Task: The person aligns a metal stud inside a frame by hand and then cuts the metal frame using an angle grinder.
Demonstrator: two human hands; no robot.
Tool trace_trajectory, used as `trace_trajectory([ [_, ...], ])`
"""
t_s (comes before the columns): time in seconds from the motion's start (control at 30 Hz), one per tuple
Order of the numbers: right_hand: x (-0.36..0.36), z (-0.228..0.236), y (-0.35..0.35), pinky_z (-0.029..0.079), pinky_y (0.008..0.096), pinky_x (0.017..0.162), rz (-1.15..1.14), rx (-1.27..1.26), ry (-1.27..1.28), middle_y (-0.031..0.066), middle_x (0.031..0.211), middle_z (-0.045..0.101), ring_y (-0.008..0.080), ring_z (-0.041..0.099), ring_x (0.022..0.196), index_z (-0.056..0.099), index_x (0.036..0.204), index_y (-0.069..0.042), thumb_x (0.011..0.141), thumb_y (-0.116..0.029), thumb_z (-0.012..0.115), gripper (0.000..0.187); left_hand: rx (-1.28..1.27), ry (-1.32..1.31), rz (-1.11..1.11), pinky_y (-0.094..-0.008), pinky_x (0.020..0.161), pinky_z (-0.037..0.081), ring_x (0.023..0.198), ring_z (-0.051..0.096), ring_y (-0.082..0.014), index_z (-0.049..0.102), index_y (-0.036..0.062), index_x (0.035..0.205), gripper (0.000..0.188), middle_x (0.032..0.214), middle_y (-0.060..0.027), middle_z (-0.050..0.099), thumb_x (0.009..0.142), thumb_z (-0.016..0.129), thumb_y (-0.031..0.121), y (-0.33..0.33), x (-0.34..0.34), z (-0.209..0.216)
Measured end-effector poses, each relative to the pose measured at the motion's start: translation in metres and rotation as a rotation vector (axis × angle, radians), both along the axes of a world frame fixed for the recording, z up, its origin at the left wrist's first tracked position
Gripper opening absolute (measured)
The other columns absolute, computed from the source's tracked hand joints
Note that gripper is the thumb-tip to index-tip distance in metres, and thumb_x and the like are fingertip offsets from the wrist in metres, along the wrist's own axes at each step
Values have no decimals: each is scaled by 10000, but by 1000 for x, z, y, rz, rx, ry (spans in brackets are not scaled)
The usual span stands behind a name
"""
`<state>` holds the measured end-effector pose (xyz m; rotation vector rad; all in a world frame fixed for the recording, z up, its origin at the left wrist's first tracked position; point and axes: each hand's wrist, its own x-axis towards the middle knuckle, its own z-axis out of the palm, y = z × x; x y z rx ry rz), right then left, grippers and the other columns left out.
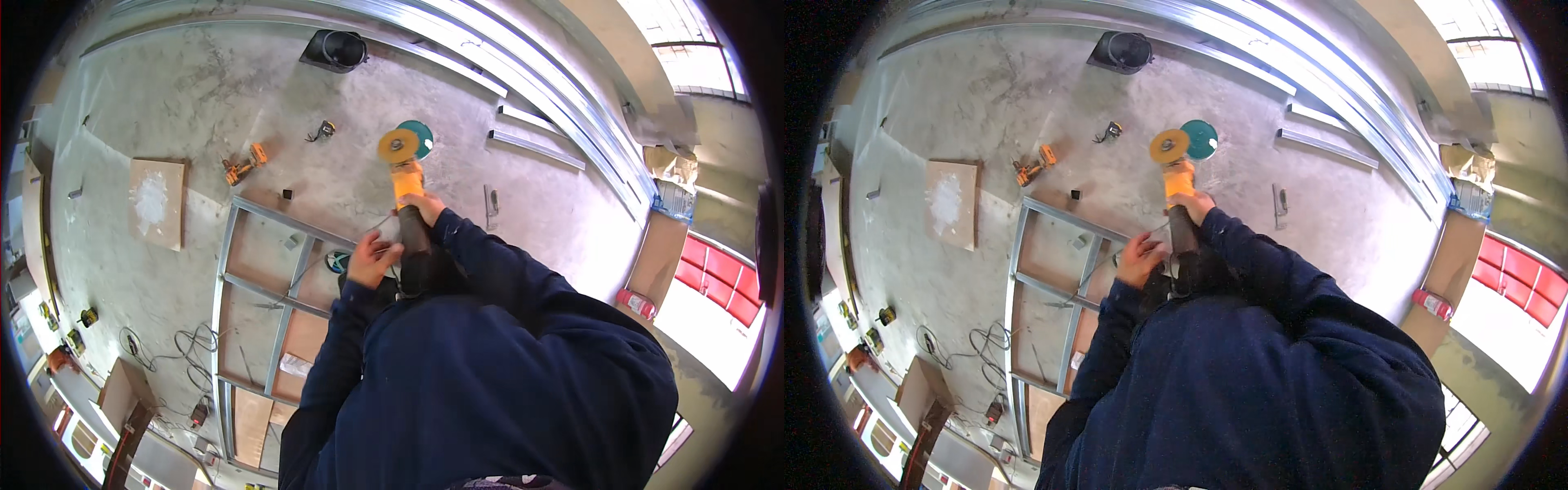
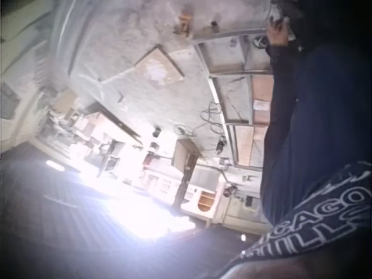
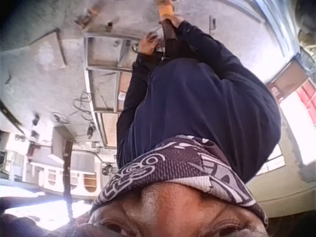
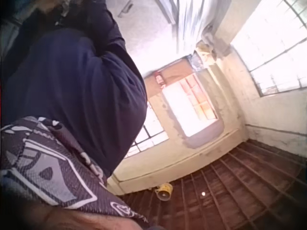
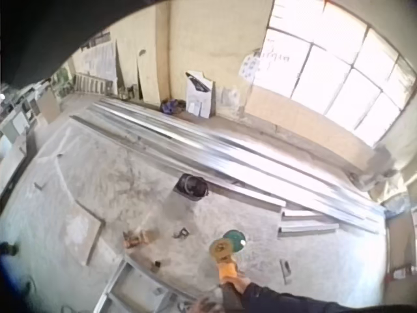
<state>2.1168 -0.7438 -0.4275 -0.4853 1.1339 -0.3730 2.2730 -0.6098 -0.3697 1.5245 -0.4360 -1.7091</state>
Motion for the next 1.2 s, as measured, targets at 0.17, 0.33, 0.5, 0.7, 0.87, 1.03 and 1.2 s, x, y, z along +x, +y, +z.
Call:
trace_trajectory([
  [0.17, -15, -48, -59, 486, 290, 753, 214, -168, 263, 80, 946, 637, 151, 600, 843, 571, 1044, 12, 736, -252, 714, 430, 39, 22, 74, -300, 794, 502, 907, 594, -186, 472, -50, 1178, 684, 1048, -114, 594, 674, 823, 252, -114, -76, -79],
  [0.33, -74, -154, -211, 482, 300, 763, 545, -157, -47, 88, 969, 633, 136, 583, 871, 555, 1123, 48, 821, -443, 653, 585, 172, 75, 429, -278, 632, 496, 715, 589, -138, 583, 30, 920, 414, 823, -17, 589, 577, 816, 42, -206, -116, -177],
  [0.5, -200, -368, -423, 507, 287, 642, 545, -213, 495, 71, 828, 668, 140, 622, 700, 624, 1036, -8, 828, -296, 631, 355, 322, -122, 658, -302, 608, 505, 640, 600, -193, 571, -1, 895, 331, 761, -60, 603, 594, 704, -30, -281, -170, -303],
  [0.7, -279, -521, -666, 481, 352, 800, 1266, -862, 1215, 119, 931, 650, 246, 616, 898, 576, 1139, -86, 794, -331, 557, 423, 511, -247, 789, -306, 613, 504, 674, 595, -176, 559, -7, 927, 393, 797, -57, 594, 571, 724, -23, -308, -202, -401],
  [0.87, -321, -552, -771, 379, 378, 1005, 1064, -1085, 1183, 172, 1193, 569, 305, 505, 1153, 552, 1196, -38, 700, -263, 702, 565, 513, -246, 885, -276, 616, 489, 683, 604, -143, 596, 7, 832, 231, 790, -35, 620, 623, 673, -52, -327, -231, -457],
  [1.03, -246, -560, -743, 394, 468, 964, -236, 1, 474, 158, 1382, 362, 369, 486, 1148, 356, 1365, -133, 837, -243, 609, 596, 517, -264, 1005, -291, 667, 488, 728, 608, -158, 602, 23, 841, 228, 837, -26, 622, 634, 697, 39, -285, -218, -489],
  [1.2, -331, -581, -825, 386, 504, 960, 246, -605, 495, 113, 1331, 353, 293, 387, 1211, 390, 1328, -101, 909, -224, 490, 448, 574, -538, 719, -337, 743, 495, 803, 643, -254, 613, 15, 915, 442, 884, -112, 653, 563, 760, 239, -336, -256, -513],
])
